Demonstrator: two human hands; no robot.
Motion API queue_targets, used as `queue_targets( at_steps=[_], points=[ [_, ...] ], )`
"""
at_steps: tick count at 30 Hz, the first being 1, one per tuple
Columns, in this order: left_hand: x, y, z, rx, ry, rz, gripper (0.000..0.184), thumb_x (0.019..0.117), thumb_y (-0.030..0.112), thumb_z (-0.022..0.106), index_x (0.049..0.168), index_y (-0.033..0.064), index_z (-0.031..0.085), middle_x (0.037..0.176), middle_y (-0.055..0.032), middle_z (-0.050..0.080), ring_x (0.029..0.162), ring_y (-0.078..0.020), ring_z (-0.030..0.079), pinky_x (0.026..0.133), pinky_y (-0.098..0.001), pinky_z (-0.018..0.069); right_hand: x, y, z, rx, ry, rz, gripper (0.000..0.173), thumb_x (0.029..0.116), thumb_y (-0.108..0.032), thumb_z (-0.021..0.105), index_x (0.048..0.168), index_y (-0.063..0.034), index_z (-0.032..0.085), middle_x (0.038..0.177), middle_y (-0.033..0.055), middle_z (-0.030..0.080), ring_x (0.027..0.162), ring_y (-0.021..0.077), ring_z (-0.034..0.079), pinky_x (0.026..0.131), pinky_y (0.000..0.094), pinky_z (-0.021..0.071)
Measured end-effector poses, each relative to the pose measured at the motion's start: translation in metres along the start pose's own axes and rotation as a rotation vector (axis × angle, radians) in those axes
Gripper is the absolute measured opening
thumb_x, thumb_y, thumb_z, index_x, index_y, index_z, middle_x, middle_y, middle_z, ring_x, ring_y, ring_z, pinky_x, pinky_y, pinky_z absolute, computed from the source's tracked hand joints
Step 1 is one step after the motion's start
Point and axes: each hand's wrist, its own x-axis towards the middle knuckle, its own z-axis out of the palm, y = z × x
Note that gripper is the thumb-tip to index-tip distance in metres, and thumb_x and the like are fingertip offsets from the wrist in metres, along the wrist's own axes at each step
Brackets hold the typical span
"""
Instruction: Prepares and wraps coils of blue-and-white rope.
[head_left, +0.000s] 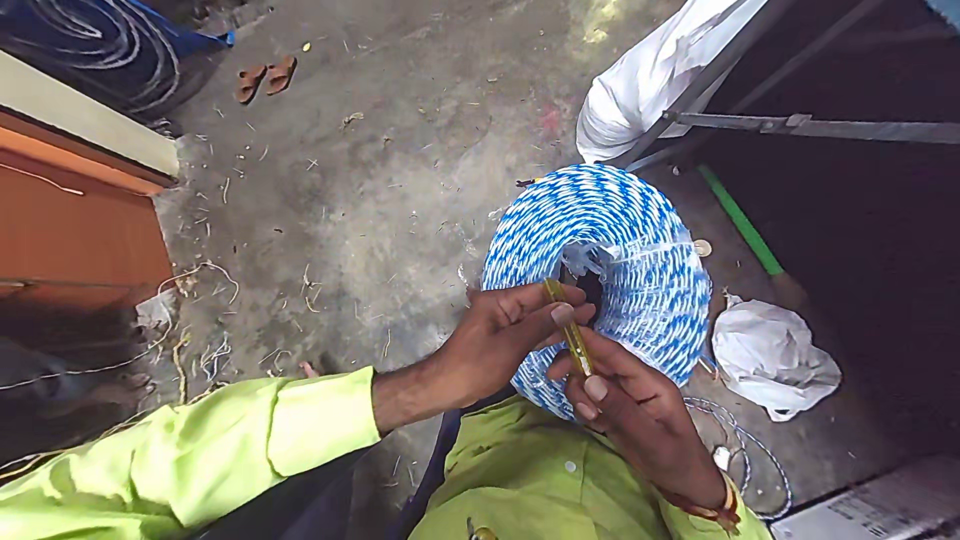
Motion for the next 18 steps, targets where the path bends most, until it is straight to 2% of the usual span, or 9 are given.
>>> queue_targets(
  at_steps=[5,12,18],
  points=[
    [0.001,0.000,0.000,0.020,0.027,-0.017,0.027,0.1067,0.008,0.052,0.126,-0.0053,0.065,0.115,-0.0136,0.073,0.104,-0.0186,0.072,0.096,-0.0333,0.0595,0.000,0.004,0.005,0.045,0.049,0.012,0.046,0.1094,-0.022,0.047,0.147,0.0045,0.047,0.115,0.0095,0.068,0.070,0.0019,0.053,0.057,0.0159,0.0436],
    [0.001,0.000,0.002,0.010,0.041,-0.028,0.027,0.1065,0.008,0.052,0.126,-0.0051,0.064,0.117,-0.0146,0.073,0.106,-0.0201,0.072,0.098,-0.0341,0.0590,0.002,0.011,0.011,-0.023,0.149,-0.046,0.041,0.1091,-0.020,0.049,0.141,0.0059,0.053,0.093,0.0025,0.066,0.064,0.0002,0.049,0.053,0.0148,0.0412],
    [0.001,-0.002,0.002,-0.011,0.052,-0.030,0.026,0.1061,0.006,0.053,0.125,-0.0066,0.064,0.117,-0.0154,0.073,0.106,-0.0206,0.072,0.099,-0.0348,0.0587,0.002,0.015,0.014,-0.082,0.223,-0.050,0.038,0.1085,-0.020,0.051,0.135,0.0063,0.057,0.085,-0.0003,0.064,0.061,0.0005,0.050,0.051,0.0146,0.0415]
  ],
)
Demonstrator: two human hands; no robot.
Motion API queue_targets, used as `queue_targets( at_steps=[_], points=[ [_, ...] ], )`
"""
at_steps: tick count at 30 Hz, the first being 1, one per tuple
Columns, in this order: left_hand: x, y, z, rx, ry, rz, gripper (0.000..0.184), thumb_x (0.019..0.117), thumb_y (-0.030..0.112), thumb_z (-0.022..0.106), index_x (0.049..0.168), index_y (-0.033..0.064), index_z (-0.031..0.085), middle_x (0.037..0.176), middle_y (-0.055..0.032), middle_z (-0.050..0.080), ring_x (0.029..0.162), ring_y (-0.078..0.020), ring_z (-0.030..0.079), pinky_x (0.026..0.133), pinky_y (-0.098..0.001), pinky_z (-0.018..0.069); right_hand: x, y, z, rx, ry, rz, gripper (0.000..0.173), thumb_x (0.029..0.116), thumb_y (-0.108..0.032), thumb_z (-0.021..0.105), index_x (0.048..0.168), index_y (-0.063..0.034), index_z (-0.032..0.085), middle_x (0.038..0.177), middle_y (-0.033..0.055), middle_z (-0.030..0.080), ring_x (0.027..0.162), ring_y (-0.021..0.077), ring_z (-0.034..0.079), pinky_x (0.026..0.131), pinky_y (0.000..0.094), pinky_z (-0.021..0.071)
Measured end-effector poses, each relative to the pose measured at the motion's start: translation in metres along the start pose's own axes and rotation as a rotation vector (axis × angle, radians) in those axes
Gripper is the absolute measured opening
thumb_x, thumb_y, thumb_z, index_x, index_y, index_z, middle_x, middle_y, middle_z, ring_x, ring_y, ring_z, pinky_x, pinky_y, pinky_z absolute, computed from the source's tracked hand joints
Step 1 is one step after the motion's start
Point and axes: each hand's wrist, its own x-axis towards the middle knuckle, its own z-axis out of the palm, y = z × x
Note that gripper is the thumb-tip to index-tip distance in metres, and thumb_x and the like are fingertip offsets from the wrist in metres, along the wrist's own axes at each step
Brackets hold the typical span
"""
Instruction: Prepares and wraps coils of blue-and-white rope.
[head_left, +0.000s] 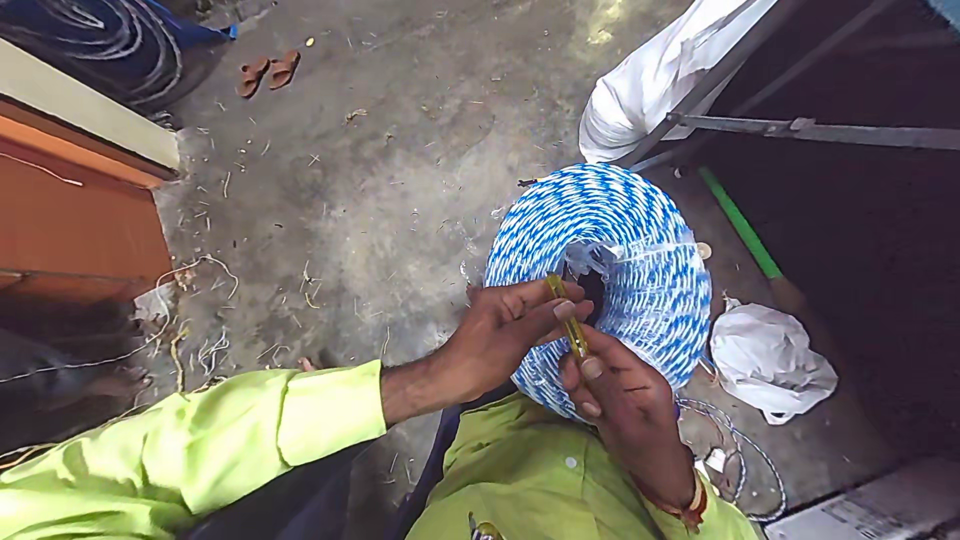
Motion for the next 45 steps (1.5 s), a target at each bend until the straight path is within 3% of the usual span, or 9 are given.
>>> queue_targets(
  at_steps=[15,21,26,31,38,45],
  points=[
    [0.002,-0.003,0.001,0.012,-0.009,-0.043,0.027,0.1066,0.007,0.052,0.128,-0.0054,0.063,0.117,-0.0150,0.073,0.103,-0.0203,0.073,0.095,-0.0337,0.0602,-0.001,0.002,0.003,-0.001,0.119,0.051,0.031,0.1072,-0.021,0.054,0.122,0.0055,0.064,0.079,-0.0033,0.064,0.057,-0.0010,0.049,0.048,0.0144,0.0404],
    [0.004,-0.009,-0.001,0.034,-0.039,-0.004,0.029,0.1075,0.010,0.051,0.130,-0.0040,0.062,0.117,-0.0139,0.073,0.102,-0.0190,0.072,0.091,-0.0340,0.0607,0.002,-0.003,0.004,0.122,0.126,0.198,0.029,0.1098,-0.023,0.048,0.108,-0.0009,0.067,0.077,0.0004,0.068,0.052,-0.0025,0.049,0.045,0.0129,0.0392],
    [0.003,-0.007,-0.003,0.040,-0.047,-0.020,0.028,0.1077,0.010,0.050,0.129,-0.0037,0.062,0.117,-0.0144,0.073,0.098,-0.0187,0.073,0.089,-0.0323,0.0614,-0.001,-0.004,-0.002,0.241,0.051,0.249,0.047,0.1094,-0.042,0.043,0.120,-0.0031,0.068,0.089,0.0061,0.073,0.056,-0.0010,0.053,0.048,0.0132,0.0411],
    [0.007,-0.008,-0.004,0.019,-0.038,-0.034,0.029,0.1076,0.010,0.050,0.130,-0.0046,0.062,0.118,-0.0147,0.072,0.100,-0.0198,0.073,0.091,-0.0342,0.0613,0.000,-0.005,-0.002,0.161,0.043,0.233,0.030,0.1091,-0.019,0.048,0.122,0.0017,0.065,0.086,0.0073,0.071,0.053,-0.0010,0.048,0.045,0.0137,0.0372],
    [0.011,-0.008,-0.006,-0.035,0.012,-0.118,0.028,0.1081,0.012,0.050,0.128,-0.0021,0.064,0.116,-0.0128,0.073,0.099,-0.0173,0.073,0.089,-0.0319,0.0609,0.003,-0.005,-0.010,0.223,-0.090,0.251,0.033,0.1067,-0.017,0.053,0.134,-0.0008,0.061,0.111,0.0109,0.072,0.065,0.0001,0.054,0.054,0.0147,0.0423],
    [0.012,-0.010,-0.008,-0.065,-0.016,-0.106,0.029,0.1083,0.013,0.050,0.129,-0.0019,0.064,0.116,-0.0136,0.073,0.098,-0.0176,0.073,0.089,-0.0325,0.0607,0.004,-0.004,-0.014,0.242,-0.132,0.231,0.035,0.1061,-0.014,0.051,0.137,0.0025,0.058,0.115,0.0129,0.070,0.070,0.0027,0.059,0.059,0.0164,0.0482]
  ],
)
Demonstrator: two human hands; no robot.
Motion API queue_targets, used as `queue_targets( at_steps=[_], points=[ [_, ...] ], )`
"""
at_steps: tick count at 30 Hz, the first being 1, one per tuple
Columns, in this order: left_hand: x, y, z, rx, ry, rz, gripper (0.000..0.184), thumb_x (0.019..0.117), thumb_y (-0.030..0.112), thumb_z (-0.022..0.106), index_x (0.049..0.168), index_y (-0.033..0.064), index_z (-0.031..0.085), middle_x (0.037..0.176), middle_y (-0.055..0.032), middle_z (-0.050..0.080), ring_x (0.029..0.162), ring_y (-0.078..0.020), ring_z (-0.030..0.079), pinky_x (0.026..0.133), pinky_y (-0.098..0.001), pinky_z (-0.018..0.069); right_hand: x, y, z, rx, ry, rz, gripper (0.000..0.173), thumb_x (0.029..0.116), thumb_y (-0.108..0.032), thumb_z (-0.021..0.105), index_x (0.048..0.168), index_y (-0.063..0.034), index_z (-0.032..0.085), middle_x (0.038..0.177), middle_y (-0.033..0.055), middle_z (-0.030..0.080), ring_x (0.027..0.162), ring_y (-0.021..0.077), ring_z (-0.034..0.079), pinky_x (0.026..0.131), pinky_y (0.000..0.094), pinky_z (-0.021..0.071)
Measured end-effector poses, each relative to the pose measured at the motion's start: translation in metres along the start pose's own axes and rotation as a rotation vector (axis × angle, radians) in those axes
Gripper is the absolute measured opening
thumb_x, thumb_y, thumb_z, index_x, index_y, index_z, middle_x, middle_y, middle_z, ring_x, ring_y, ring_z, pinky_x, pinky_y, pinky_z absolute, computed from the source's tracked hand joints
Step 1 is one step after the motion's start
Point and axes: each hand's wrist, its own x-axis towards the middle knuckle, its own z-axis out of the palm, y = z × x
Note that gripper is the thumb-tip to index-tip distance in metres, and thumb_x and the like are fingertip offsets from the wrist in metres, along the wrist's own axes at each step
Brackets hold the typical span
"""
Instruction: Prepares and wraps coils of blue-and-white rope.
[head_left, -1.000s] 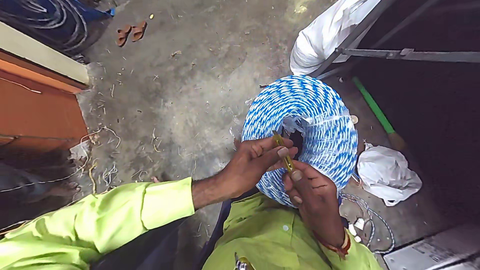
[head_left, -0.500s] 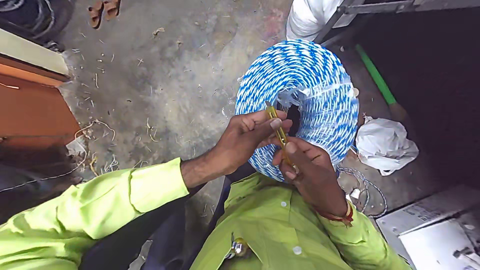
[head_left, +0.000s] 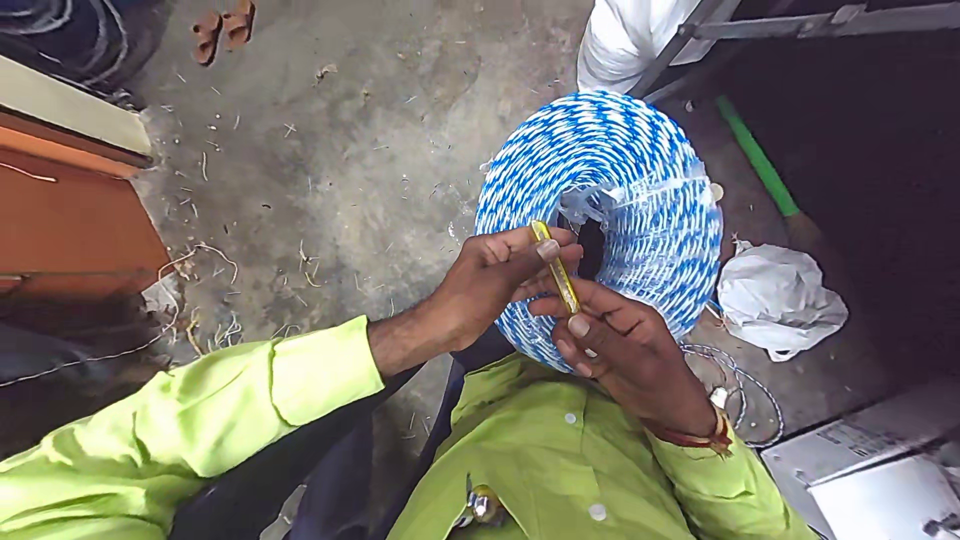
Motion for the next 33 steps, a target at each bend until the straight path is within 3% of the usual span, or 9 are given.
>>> queue_targets(
  at_steps=[3,11,17,22,33],
  points=[
    [-0.001,0.002,0.001,0.035,0.000,0.004,0.029,0.1086,0.012,0.048,0.129,-0.0008,0.064,0.116,-0.0120,0.073,0.098,-0.0159,0.072,0.088,-0.0306,0.0602,0.002,-0.001,0.001,-0.006,-0.008,-0.017,0.038,0.1059,-0.015,0.053,0.138,0.0054,0.056,0.122,0.0149,0.070,0.072,0.0028,0.060,0.060,0.0168,0.0488],
    [-0.002,0.004,0.001,0.035,0.000,0.033,0.029,0.1082,0.011,0.049,0.128,-0.0028,0.064,0.116,-0.0144,0.073,0.102,-0.0196,0.072,0.092,-0.0336,0.0596,0.003,0.000,0.001,-0.010,-0.022,-0.040,0.039,0.1062,-0.015,0.053,0.138,0.0072,0.054,0.122,0.0148,0.069,0.072,0.0032,0.061,0.060,0.0173,0.0498],
    [-0.004,0.006,0.003,0.108,-0.009,0.095,0.028,0.1076,0.009,0.050,0.128,-0.0034,0.063,0.116,-0.0136,0.073,0.100,-0.0184,0.073,0.090,-0.0331,0.0604,0.002,0.006,0.006,-0.044,0.058,-0.087,0.035,0.1071,-0.017,0.052,0.132,0.0066,0.058,0.105,0.0086,0.071,0.067,0.0021,0.058,0.056,0.0162,0.0478],
    [-0.005,0.003,0.003,0.083,-0.009,0.090,0.029,0.1075,0.008,0.049,0.130,-0.0049,0.062,0.115,-0.0148,0.073,0.100,-0.0193,0.073,0.091,-0.0339,0.0605,0.002,0.011,0.007,-0.091,0.073,-0.103,0.034,0.1086,-0.019,0.050,0.129,0.0069,0.059,0.090,0.0024,0.066,0.062,0.0008,0.051,0.052,0.0155,0.0423],
    [-0.005,-0.002,0.006,0.069,-0.017,0.073,0.027,0.1080,0.008,0.048,0.127,-0.0044,0.063,0.114,-0.0146,0.073,0.098,-0.0181,0.073,0.089,-0.0326,0.0608,-0.002,0.011,0.010,-0.184,0.149,-0.113,0.033,0.1095,-0.019,0.048,0.125,0.0070,0.061,0.081,0.0006,0.064,0.054,-0.0002,0.048,0.045,0.0145,0.0394]
  ],
)
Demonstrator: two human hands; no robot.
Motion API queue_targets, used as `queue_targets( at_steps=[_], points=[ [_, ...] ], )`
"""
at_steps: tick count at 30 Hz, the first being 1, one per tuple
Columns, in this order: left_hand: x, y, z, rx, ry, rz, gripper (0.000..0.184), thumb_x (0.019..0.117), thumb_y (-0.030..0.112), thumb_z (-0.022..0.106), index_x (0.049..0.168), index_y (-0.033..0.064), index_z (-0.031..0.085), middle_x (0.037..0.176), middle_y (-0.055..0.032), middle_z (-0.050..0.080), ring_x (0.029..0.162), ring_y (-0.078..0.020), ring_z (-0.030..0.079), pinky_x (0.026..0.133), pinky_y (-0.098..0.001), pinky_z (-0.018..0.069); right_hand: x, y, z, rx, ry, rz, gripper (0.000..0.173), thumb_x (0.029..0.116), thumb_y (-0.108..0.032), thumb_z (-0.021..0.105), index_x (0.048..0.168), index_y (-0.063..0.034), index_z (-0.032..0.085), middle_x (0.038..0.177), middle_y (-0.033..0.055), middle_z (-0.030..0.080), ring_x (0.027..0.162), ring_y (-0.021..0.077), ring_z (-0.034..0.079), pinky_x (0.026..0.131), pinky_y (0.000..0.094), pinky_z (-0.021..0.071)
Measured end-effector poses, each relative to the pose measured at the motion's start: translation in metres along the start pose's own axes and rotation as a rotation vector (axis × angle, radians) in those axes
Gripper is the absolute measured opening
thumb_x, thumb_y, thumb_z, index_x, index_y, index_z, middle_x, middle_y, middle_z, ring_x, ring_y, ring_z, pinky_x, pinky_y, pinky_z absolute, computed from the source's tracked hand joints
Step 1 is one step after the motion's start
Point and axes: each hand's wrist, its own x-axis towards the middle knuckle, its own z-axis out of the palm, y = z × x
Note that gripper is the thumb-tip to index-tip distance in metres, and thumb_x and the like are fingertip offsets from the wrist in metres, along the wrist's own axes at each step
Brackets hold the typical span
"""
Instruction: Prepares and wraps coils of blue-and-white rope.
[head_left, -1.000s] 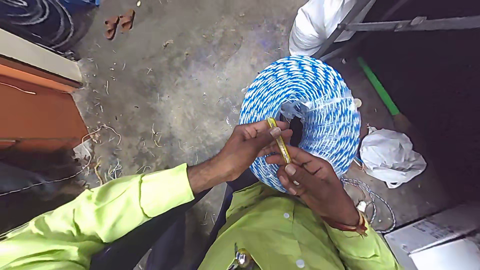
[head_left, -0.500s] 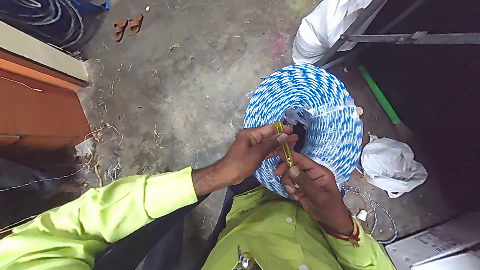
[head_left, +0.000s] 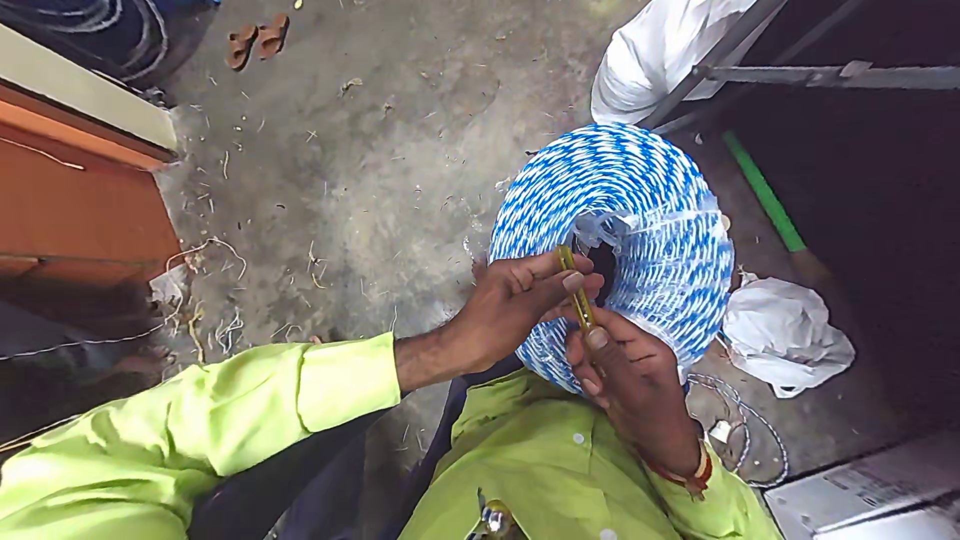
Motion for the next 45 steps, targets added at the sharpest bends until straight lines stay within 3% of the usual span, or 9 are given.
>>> queue_targets(
  at_steps=[14,31,41,43,45],
  points=[
    [0.001,-0.001,0.001,0.019,0.004,0.001,0.027,0.1080,0.009,0.049,0.127,-0.0038,0.063,0.114,-0.0141,0.073,0.098,-0.0176,0.072,0.090,-0.0320,0.0600,0.000,-0.002,-0.002,-0.016,0.004,0.020,0.032,0.1093,-0.017,0.048,0.125,0.0075,0.061,0.080,0.0013,0.065,0.053,0.0005,0.048,0.044,0.0152,0.0400],
    [0.002,0.000,0.000,-0.011,0.000,0.002,0.028,0.1078,0.008,0.049,0.129,-0.0051,0.062,0.115,-0.0153,0.073,0.101,-0.0190,0.072,0.092,-0.0335,0.0596,0.005,-0.005,-0.019,0.113,-0.160,0.062,0.034,0.1073,-0.017,0.053,0.131,0.0064,0.060,0.106,0.0098,0.072,0.065,0.0009,0.056,0.054,0.0158,0.0454],
    [0.005,-0.003,-0.002,-0.022,0.016,-0.031,0.029,0.1074,0.009,0.050,0.130,-0.0050,0.062,0.116,-0.0153,0.073,0.103,-0.0199,0.072,0.093,-0.0339,0.0596,0.005,-0.003,-0.014,0.123,-0.137,0.086,0.035,0.1083,-0.018,0.051,0.132,0.0062,0.058,0.108,0.0097,0.072,0.066,0.0022,0.058,0.055,0.0166,0.0481],
    [0.006,0.000,-0.007,0.051,-0.002,-0.019,0.028,0.1068,0.010,0.053,0.128,-0.0052,0.064,0.114,-0.0144,0.073,0.102,-0.0197,0.072,0.093,-0.0343,0.0600,0.004,-0.003,-0.010,0.110,-0.100,0.074,0.036,0.1097,-0.020,0.047,0.134,0.0047,0.057,0.105,0.0084,0.072,0.065,0.0019,0.058,0.054,0.0164,0.0478],
    [0.006,0.011,-0.018,0.259,-0.004,0.097,0.027,0.1071,0.017,0.053,0.118,-0.0023,0.069,0.106,-0.0094,0.074,0.094,-0.0143,0.071,0.086,-0.0316,0.0599,0.002,-0.008,-0.008,0.050,-0.012,0.005,0.042,0.1106,-0.022,0.045,0.146,-0.0009,0.050,0.103,0.0083,0.073,0.063,0.0025,0.057,0.054,0.0165,0.0474]
  ],
)
